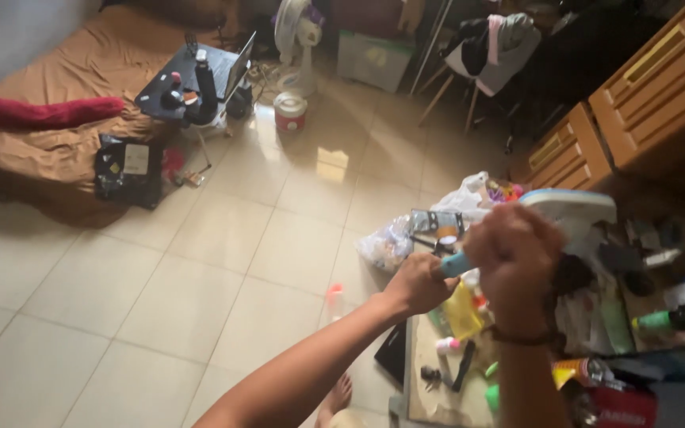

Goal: The recorder uses a long-handled floor wiper to sweep debris across a cluttered room.

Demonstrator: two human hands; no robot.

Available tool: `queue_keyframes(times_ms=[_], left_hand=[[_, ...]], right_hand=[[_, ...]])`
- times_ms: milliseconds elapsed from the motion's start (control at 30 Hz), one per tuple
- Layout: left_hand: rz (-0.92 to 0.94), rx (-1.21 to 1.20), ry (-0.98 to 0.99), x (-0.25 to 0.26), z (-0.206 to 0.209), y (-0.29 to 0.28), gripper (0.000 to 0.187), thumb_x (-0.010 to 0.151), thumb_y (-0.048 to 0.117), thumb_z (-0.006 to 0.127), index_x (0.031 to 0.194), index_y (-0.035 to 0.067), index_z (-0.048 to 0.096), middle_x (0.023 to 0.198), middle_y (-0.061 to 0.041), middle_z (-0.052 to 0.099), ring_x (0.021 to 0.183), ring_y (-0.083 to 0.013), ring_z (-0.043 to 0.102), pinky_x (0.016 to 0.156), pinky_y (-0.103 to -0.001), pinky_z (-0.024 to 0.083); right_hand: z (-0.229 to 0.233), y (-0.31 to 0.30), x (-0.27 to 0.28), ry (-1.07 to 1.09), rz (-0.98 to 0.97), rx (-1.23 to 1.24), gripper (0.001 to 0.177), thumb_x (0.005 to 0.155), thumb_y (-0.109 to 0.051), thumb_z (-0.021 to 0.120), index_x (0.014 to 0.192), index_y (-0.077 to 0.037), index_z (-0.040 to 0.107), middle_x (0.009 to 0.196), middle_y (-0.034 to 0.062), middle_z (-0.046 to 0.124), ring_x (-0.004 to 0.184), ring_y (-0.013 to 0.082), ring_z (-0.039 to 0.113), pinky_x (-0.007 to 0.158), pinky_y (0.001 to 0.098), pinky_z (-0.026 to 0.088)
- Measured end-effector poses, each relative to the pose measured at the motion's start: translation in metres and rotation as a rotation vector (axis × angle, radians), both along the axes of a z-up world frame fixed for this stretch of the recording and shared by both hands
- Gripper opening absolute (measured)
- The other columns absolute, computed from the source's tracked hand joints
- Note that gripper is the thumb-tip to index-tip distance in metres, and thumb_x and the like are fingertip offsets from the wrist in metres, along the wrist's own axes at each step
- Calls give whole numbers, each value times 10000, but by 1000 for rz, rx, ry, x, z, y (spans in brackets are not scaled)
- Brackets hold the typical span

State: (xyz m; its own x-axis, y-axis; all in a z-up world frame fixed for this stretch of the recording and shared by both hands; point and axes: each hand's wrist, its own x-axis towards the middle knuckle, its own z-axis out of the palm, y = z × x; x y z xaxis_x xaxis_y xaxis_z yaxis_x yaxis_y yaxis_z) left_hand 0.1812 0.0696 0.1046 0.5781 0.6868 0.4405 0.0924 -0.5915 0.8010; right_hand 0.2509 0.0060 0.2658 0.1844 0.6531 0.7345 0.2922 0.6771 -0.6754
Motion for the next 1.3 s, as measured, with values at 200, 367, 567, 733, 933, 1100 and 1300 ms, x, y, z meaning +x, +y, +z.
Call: queue_keyframes(times_ms=[200, 367, 567, 733, 933, 1100, 1300], left_hand=[[17, -93, -97, 38, -63, 61, 207, 872, 220, 695, 821, 20, 684, 765, -221, 686, 767, -406, 695, 676, -470, 557], [48, -46, 231, 5, -81, 88, 155, 795, 142, 673, 767, -10, 658, 746, -271, 656, 740, -451, 675, 660, -505, 543], [164, -150, 642, -51, -147, 98, 233, 796, 210, 710, 652, 29, 688, 700, -251, 668, 710, -419, 688, 697, -498, 572], [172, 56, 486, 5, -91, 153, 169, 780, 190, 686, 682, 52, 690, 726, -210, 674, 714, -409, 679, 684, -507, 562], [153, -11, 37, 61, -19, 218, 184, 838, 187, 653, 772, 16, 672, 759, -221, 685, 748, -410, 696, 730, -472, 570], [135, -213, -263, 37, -40, 248, 211, 805, 219, 650, 834, 11, 659, 772, -212, 711, 734, -351, 746, 625, -422, 569], [252, -295, 101, -16, -49, 248, 247, 847, 209, 651, 713, 3, 671, 700, -236, 662, 672, -392, 693, 619, -459, 543]], right_hand=[[-60, 64, 36, 255, 26, -291, 227, 941, -74, 503, 747, 2, 593, 542, 23, 487, 429, 85, 426, 392, 263, 311], [-86, 104, 54, 557, 383, -267, 369, 979, -72, 497, 625, -100, 398, 515, -7, 384, 422, 86, 311, 417, 284, 319], [-211, 113, 47, 771, 318, -639, 373, 964, -52, 555, 613, -111, 445, 516, -8, 399, 433, 114, 394, 475, 327, 438], [-106, 171, 81, 645, 75, -484, 226, 914, -49, 526, 693, -62, 572, 546, 35, 514, 449, 127, 485, 454, 303, 434], [-28, 236, 70, 492, 245, -177, 264, 981, -21, 596, 724, -60, 550, 563, -29, 463, 438, 66, 444, 415, 243, 380], [-57, 270, 30, 144, -16, -360, 312, 961, -57, 578, 654, -39, 529, 557, -31, 475, 475, 51, 434, 410, 253, 299], [-65, 273, 9, 527, 345, -427, 406, 972, -24, 550, 600, -86, 401, 529, -36, 361, 437, 70, 323, 421, 281, 241]])
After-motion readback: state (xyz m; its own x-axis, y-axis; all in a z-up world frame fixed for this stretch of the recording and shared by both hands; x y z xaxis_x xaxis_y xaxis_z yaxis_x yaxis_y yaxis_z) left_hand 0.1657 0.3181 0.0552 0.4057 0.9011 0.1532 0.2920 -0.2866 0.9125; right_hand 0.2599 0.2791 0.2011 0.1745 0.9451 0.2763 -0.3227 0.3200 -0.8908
